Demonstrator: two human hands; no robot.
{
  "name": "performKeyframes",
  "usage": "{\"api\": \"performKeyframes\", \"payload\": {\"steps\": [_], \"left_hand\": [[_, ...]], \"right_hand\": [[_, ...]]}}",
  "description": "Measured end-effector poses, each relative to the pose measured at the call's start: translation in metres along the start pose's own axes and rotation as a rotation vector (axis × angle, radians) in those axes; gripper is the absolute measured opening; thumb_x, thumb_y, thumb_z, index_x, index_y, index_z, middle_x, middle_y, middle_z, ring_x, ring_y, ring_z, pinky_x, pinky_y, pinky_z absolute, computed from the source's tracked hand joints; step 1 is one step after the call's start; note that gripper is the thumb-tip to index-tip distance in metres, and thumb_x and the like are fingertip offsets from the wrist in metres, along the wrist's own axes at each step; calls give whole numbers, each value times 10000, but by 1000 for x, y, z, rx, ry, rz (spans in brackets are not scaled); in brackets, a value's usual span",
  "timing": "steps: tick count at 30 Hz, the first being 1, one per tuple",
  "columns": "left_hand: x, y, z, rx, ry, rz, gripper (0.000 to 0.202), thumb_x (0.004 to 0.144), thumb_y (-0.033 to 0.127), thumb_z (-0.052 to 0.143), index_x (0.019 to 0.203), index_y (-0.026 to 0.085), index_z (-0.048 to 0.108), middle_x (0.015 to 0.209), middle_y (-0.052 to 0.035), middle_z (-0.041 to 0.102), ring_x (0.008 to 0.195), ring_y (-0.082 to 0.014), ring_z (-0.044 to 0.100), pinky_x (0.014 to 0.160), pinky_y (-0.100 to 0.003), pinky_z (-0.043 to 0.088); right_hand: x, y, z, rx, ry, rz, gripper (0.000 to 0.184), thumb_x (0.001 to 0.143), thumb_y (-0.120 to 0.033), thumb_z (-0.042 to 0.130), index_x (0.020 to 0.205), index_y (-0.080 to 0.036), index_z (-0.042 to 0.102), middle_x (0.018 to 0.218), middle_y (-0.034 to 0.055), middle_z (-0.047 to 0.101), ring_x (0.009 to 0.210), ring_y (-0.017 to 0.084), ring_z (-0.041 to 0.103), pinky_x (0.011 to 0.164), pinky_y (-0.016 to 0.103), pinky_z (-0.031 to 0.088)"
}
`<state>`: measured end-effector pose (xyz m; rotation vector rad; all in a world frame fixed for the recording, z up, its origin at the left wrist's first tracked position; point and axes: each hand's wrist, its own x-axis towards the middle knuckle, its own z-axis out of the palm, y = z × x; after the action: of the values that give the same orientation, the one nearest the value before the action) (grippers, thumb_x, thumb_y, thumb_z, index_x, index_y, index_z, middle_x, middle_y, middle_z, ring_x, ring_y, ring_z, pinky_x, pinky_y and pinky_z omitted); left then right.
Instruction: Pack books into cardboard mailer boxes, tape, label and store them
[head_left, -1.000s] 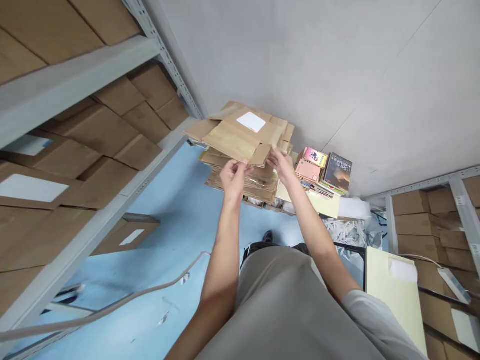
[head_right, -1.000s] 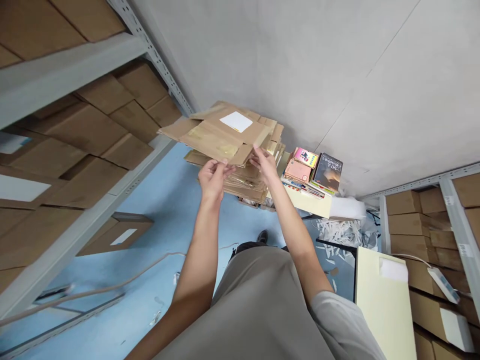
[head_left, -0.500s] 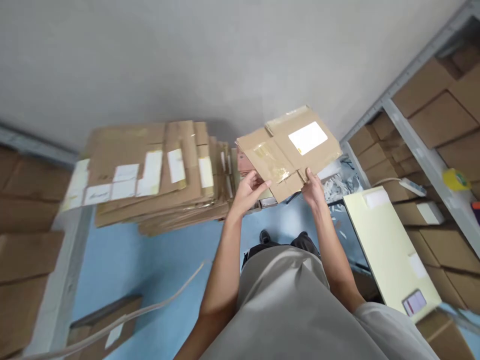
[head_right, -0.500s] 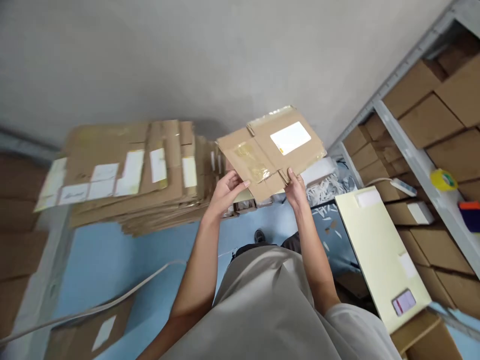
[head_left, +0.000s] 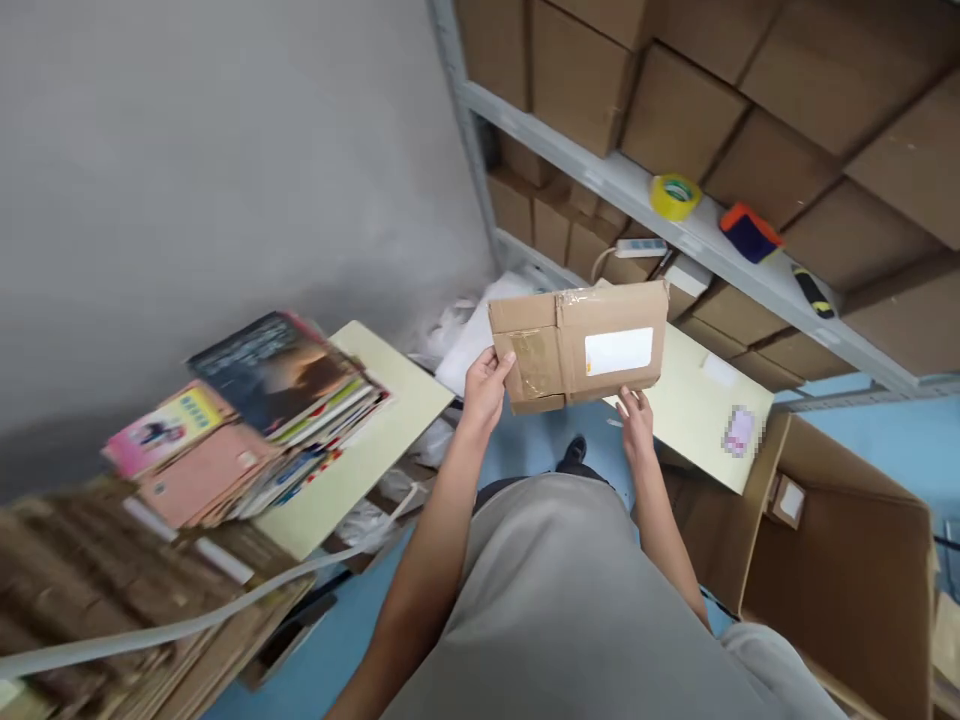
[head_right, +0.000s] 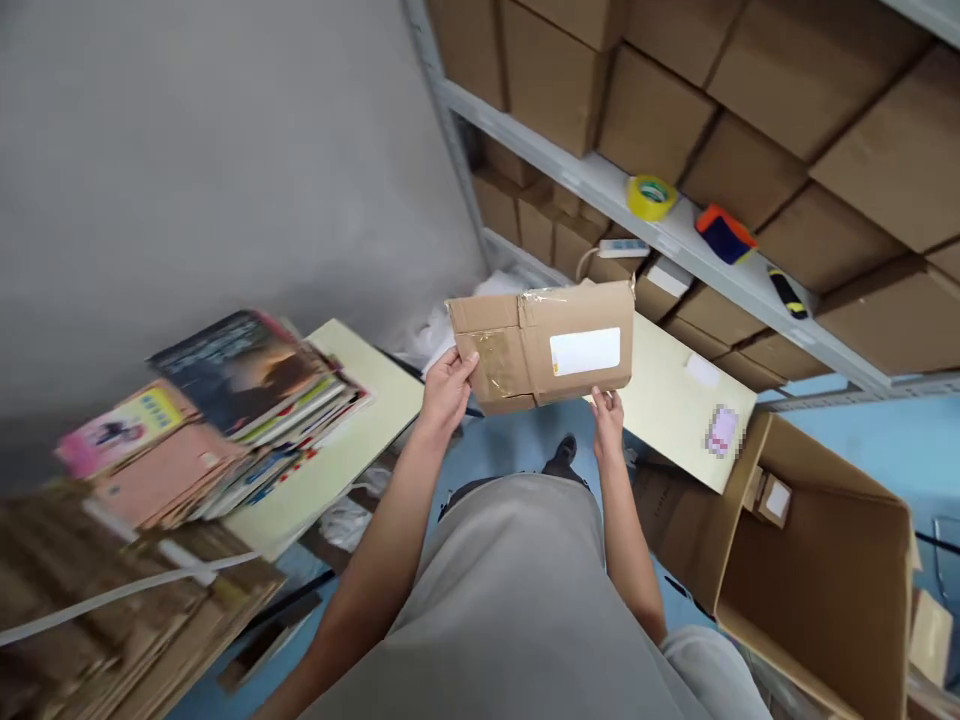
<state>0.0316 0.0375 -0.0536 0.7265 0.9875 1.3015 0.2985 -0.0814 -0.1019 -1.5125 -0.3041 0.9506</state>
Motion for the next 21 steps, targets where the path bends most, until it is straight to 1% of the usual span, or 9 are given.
{"api": "performKeyframes", "payload": {"steps": [2, 3, 5, 6, 8, 11, 14, 17, 21], "left_hand": [[17, -17, 37, 74, -70, -31, 667, 656, 662, 1049, 1093, 227, 794, 1144, -102, 865, 1154, -283, 806, 1079, -412, 629], [25, -26, 54, 107, -107, -49, 664, 654, 662, 1048, 1087, 228, 794, 1130, -99, 864, 1144, -283, 805, 1067, -405, 628], [37, -42, 87, 162, -179, -87, 656, 656, 649, 1046, 1093, 230, 793, 1113, -95, 859, 1123, -283, 800, 1056, -398, 621], [41, -50, 101, 184, -214, -106, 650, 663, 637, 1044, 1099, 227, 792, 1108, -97, 854, 1113, -280, 797, 1053, -393, 617], [49, -66, 126, 226, -275, -136, 626, 686, 612, 1035, 1102, 216, 789, 1095, -104, 840, 1094, -272, 790, 1044, -377, 607], [59, -89, 154, 300, -332, -136, 563, 736, 591, 1009, 1087, 214, 782, 1064, -98, 821, 1081, -267, 769, 1017, -359, 593], [74, -114, 173, 395, -361, -110, 484, 785, 552, 979, 1078, 225, 775, 1059, -89, 805, 1088, -272, 743, 1025, -363, 579], [91, -141, 188, 488, -384, -113, 407, 827, 504, 954, 1038, 230, 739, 1068, -86, 773, 1107, -273, 721, 1107, -387, 549], [114, -175, 203, 542, -418, -170, 354, 868, 461, 914, 1021, 250, 674, 1068, -71, 731, 1171, -275, 703, 1226, -431, 479]], "right_hand": [[34, -13, -48, -59, 171, -88, 677, 796, -578, 883, 1346, -240, 680, 1543, 175, 740, 1504, 311, 684, 1255, 525, 580], [48, -21, -70, -91, 218, -126, 709, 798, -573, 873, 1385, -230, 671, 1592, 195, 706, 1532, 320, 659, 1282, 540, 551], [72, -35, -107, -153, 234, -184, 740, 791, -554, 868, 1420, -217, 674, 1613, 213, 689, 1529, 334, 653, 1311, 564, 508], [81, -42, -121, -177, 214, -206, 731, 791, -539, 864, 1421, -217, 683, 1594, 207, 704, 1508, 335, 664, 1315, 570, 496], [97, -51, -140, -202, 174, -228, 669, 790, -492, 855, 1387, -228, 707, 1519, 179, 754, 1439, 324, 701, 1291, 558, 507], [112, -55, -157, -193, 172, -203, 510, 798, -438, 822, 1257, -242, 717, 1333, 143, 819, 1275, 297, 757, 1179, 493, 581], [117, -47, -166, -209, 190, -161, 358, 845, -453, 767, 1125, -253, 668, 1136, 111, 827, 1119, 276, 766, 1098, 449, 602], [116, -34, -168, -242, 241, -146, 315, 890, -462, 708, 1115, -256, 627, 1105, 99, 807, 1087, 263, 757, 1083, 425, 591], [113, -22, -159, -265, 393, -110, 251, 909, -418, 635, 1102, -262, 594, 1103, 89, 790, 1086, 249, 756, 1059, 390, 587]]}}
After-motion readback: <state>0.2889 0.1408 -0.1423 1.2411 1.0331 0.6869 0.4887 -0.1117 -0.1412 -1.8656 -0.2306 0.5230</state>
